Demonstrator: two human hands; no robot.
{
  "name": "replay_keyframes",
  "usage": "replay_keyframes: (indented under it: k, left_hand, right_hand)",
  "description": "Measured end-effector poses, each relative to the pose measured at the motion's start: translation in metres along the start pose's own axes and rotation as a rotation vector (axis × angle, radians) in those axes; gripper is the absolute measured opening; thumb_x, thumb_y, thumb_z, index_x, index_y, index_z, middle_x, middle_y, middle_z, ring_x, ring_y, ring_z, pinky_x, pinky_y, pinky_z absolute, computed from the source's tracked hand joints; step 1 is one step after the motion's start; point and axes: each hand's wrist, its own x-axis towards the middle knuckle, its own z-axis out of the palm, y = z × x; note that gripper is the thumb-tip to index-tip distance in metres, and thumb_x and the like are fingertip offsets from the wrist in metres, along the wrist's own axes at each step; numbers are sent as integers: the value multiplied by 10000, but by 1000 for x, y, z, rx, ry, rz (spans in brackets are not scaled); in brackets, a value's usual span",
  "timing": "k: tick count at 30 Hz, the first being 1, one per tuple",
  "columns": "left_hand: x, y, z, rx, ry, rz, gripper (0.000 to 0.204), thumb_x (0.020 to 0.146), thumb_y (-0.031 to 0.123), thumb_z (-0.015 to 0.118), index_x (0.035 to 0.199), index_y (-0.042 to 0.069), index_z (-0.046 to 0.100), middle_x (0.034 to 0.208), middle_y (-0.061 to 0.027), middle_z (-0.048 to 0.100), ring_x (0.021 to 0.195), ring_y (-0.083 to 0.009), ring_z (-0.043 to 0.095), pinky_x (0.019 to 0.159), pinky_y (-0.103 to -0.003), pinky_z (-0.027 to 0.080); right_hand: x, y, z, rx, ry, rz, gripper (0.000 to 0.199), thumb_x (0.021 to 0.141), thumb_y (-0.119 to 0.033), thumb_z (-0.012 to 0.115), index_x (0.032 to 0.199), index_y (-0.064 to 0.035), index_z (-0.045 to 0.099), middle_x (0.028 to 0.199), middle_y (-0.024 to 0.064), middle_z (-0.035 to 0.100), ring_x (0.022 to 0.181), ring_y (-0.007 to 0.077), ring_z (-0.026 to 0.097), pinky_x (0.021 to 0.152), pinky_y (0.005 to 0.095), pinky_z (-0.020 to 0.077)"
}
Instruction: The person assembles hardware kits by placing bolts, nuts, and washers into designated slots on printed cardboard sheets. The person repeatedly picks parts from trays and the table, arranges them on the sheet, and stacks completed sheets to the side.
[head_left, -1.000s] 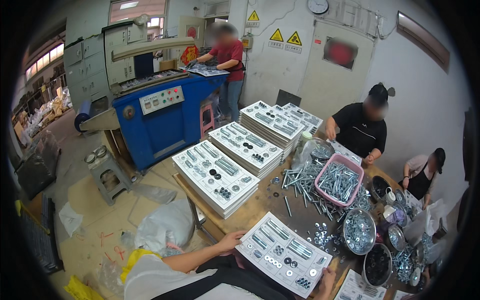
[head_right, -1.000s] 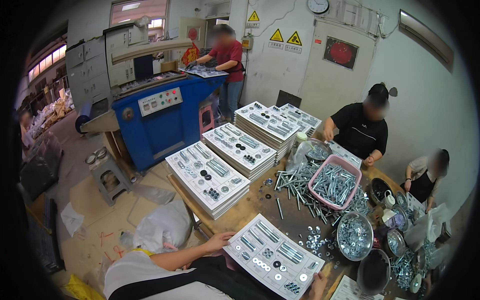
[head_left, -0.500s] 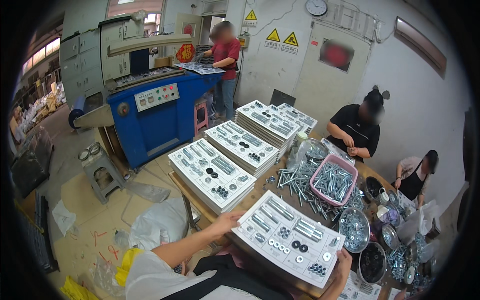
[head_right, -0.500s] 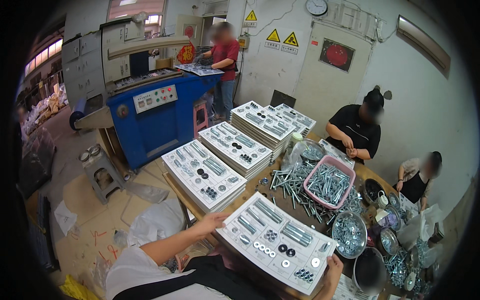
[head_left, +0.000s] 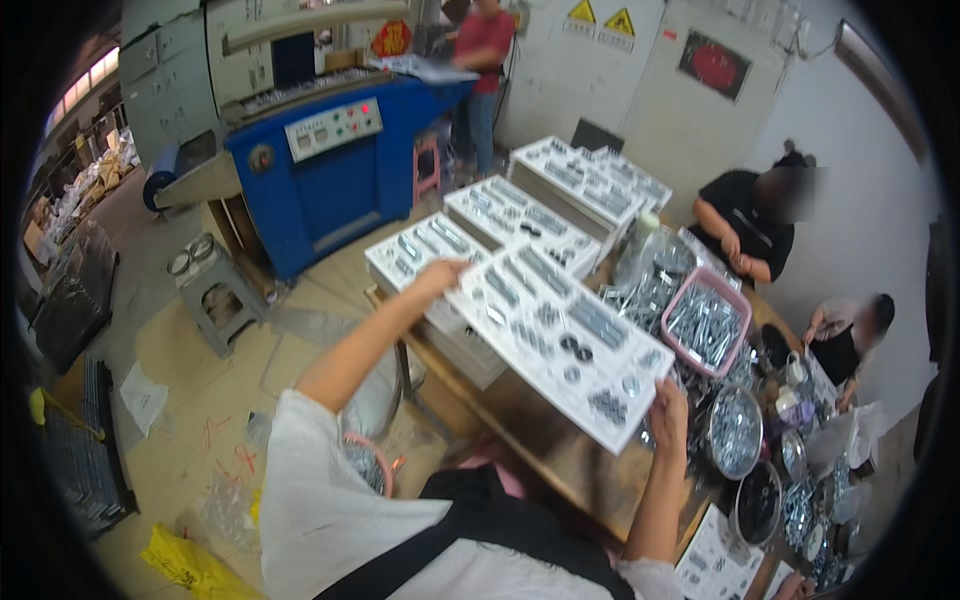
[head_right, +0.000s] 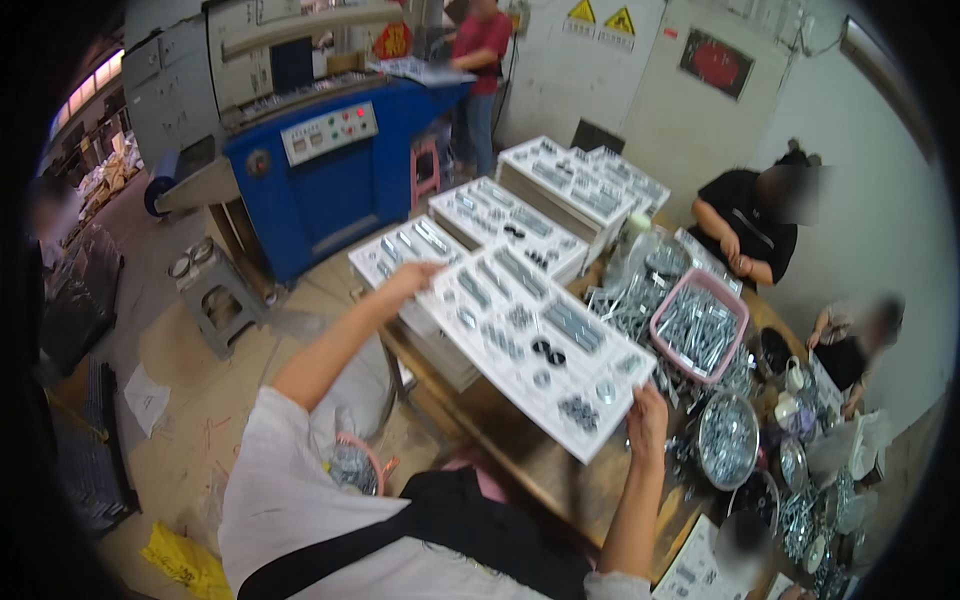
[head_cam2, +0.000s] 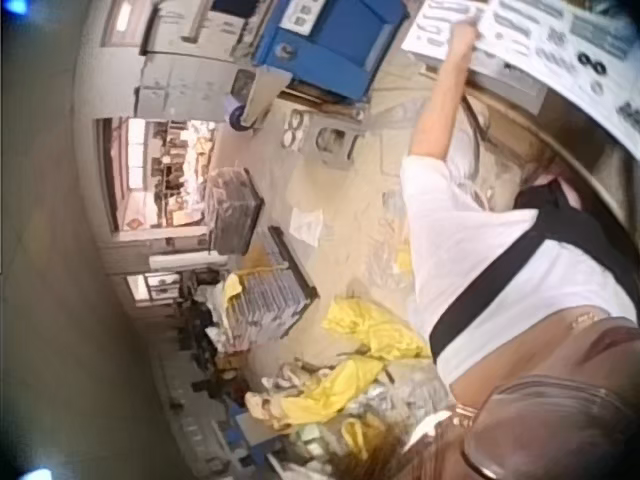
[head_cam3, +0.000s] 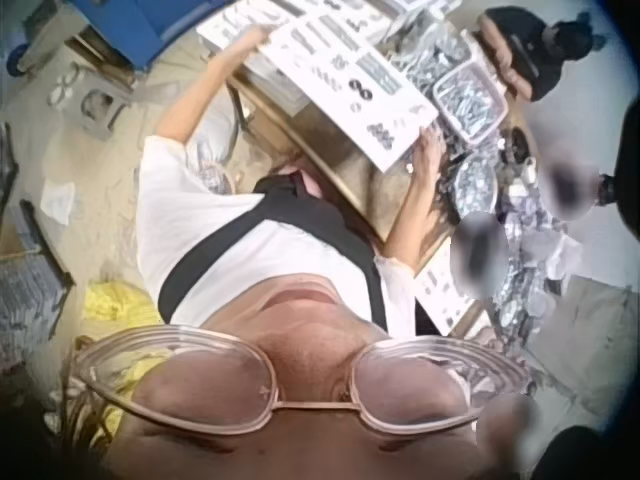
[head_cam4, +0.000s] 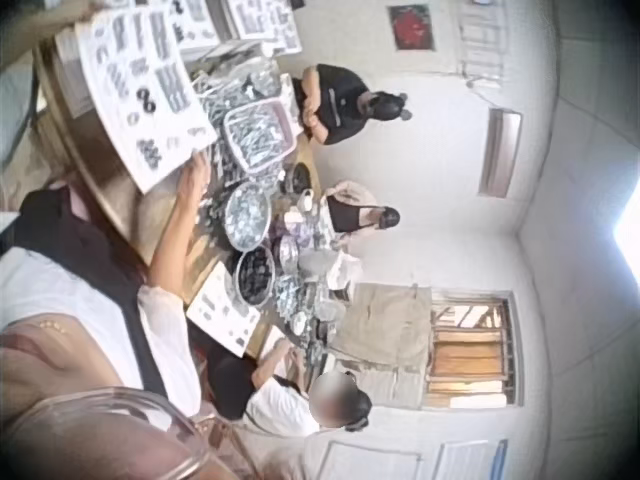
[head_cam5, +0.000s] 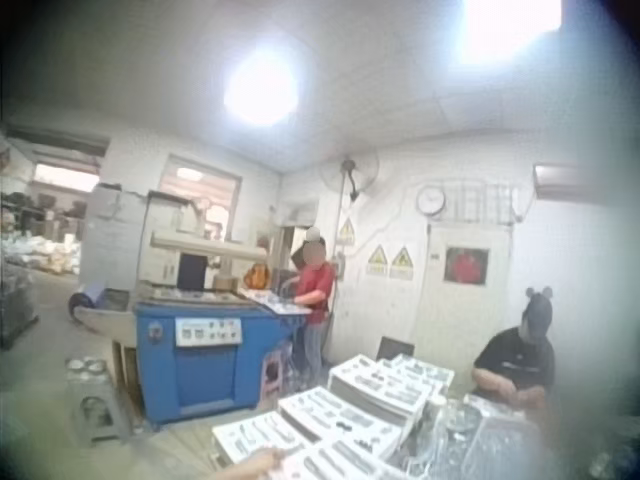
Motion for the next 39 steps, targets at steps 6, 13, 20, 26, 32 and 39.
replay_keyframes:
  k: [6,13,20,26,32,39]
  left_hand:
    - [75,-17,-102,80,100,55,596,693,-88,478,1239,64,660,1075,-91,696,851,-179,664,746,-280,514]
    - [98,-6,-171,12,55,7,534,766,-105,403,1256,-38,605,1139,-127,661,989,-195,642,896,-303,492]
    - [109,-44,-225,-27,82,-60,537,797,-73,442,1318,-26,560,1241,-127,638,1076,-212,636,896,-281,500]
    - [88,-30,-195,59,112,-94,566,756,-68,444,1307,-33,568,1214,-103,655,1029,-194,648,873,-256,500]
    - [112,-67,-228,86,34,-24,616,665,-71,436,1260,-49,594,1160,-114,670,990,-212,662,870,-282,518]
    - [120,-77,-221,146,76,7,602,594,-119,486,1175,-84,643,1086,-112,683,952,-200,648,814,-241,477]
  right_hand:
    - [59,48,85,78,108,119,316,926,-45,532,1235,3,575,1140,95,659,1024,205,644,915,354,502]
    - [105,105,159,113,49,194,311,930,-19,521,1237,15,558,1106,116,657,978,228,660,868,357,552]
    - [126,129,204,180,114,293,310,912,31,555,1221,35,539,1061,130,656,897,237,680,733,329,607]
    - [127,122,187,138,118,274,270,925,13,553,1195,35,554,1042,119,660,895,217,683,745,320,612]
    - [137,144,166,55,2,255,247,926,-2,565,1172,21,579,999,83,659,841,187,680,702,293,601]
    - [129,131,164,1,98,245,246,908,-33,616,1143,42,614,971,76,663,802,168,672,709,280,600]
